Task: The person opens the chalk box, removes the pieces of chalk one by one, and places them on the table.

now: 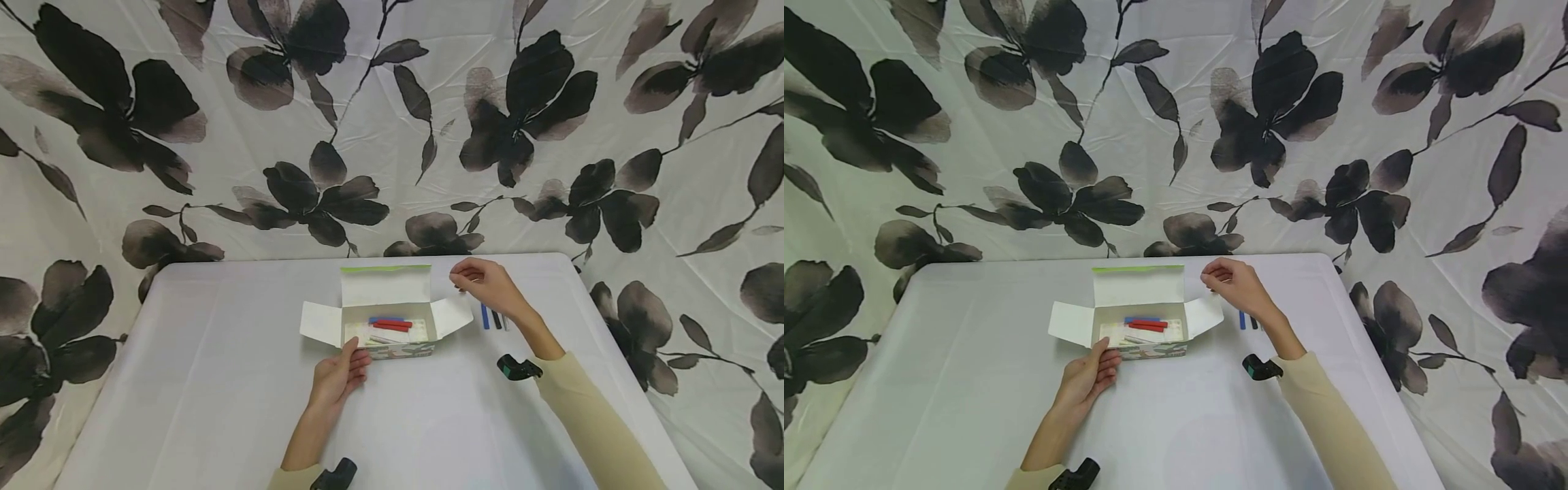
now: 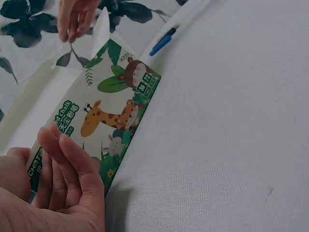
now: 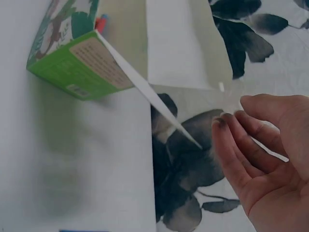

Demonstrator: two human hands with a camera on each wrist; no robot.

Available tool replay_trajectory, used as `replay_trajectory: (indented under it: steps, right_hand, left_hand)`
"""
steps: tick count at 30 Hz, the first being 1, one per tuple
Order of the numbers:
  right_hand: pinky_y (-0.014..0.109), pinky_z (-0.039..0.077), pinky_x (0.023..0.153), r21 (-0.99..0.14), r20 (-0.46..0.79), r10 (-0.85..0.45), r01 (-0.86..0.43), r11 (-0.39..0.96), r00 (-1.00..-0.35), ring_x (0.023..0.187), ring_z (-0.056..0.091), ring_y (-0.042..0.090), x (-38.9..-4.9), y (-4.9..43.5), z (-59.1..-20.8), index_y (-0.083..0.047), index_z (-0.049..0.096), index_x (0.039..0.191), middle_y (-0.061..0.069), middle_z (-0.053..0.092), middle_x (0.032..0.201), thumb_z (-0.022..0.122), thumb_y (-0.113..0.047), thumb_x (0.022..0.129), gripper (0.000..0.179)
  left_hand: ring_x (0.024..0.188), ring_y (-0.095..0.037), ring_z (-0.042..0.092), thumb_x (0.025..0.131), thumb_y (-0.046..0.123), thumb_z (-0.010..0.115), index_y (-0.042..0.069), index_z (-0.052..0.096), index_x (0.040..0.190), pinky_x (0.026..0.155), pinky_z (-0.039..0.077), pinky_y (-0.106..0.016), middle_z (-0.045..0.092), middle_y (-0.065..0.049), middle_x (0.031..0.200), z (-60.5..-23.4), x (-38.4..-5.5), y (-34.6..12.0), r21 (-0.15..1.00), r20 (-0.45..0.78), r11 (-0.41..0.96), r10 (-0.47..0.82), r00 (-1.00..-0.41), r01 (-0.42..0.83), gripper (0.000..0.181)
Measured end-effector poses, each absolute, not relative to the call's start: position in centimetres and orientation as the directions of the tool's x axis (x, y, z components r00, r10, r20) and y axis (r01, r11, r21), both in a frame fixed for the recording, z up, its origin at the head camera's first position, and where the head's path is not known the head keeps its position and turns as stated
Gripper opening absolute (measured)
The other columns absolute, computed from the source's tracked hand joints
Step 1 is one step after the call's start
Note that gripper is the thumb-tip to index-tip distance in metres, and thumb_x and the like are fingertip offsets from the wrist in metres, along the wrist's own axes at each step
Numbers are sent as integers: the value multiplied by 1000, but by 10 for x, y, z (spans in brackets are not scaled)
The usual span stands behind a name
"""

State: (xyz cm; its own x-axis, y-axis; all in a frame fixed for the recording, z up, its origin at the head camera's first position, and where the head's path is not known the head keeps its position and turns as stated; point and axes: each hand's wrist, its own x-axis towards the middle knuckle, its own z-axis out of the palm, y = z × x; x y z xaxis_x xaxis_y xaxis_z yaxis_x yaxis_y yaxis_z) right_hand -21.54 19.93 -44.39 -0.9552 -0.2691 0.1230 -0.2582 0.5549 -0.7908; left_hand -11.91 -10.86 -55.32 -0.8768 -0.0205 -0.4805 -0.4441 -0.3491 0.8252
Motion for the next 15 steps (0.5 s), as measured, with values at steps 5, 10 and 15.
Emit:
replay_trajectory:
  steps: [5,10,15]
  right_hand:
    - [34,58,83,-756,140,-344,-325,568,-928,91,70,24,-218,181,-445,1,72,108,11,74,98,71,-12,98,16]
    - [34,58,83,-750,132,-410,-361,554,-903,90,69,21,-220,166,-452,-1,73,105,8,74,96,72,-9,97,11]
    - [31,58,82,-758,103,-477,-380,530,-873,90,70,19,-220,153,-461,0,73,104,7,74,95,71,-9,97,11]
  left_hand:
    - [67,-6,63,100,41,68,-7,69,106,65,57,-19,74,-3,83,-551,-119,-108,824,-481,-351,-18,-877,-445,49]
    - [68,-5,64,100,41,68,-9,68,108,65,57,-19,74,-3,83,-551,-120,-107,823,-480,-355,-17,-877,-444,51]
    - [69,-6,64,99,42,69,-8,68,107,66,57,-20,74,-4,84,-551,-121,-106,821,-483,-359,-22,-875,-444,51]
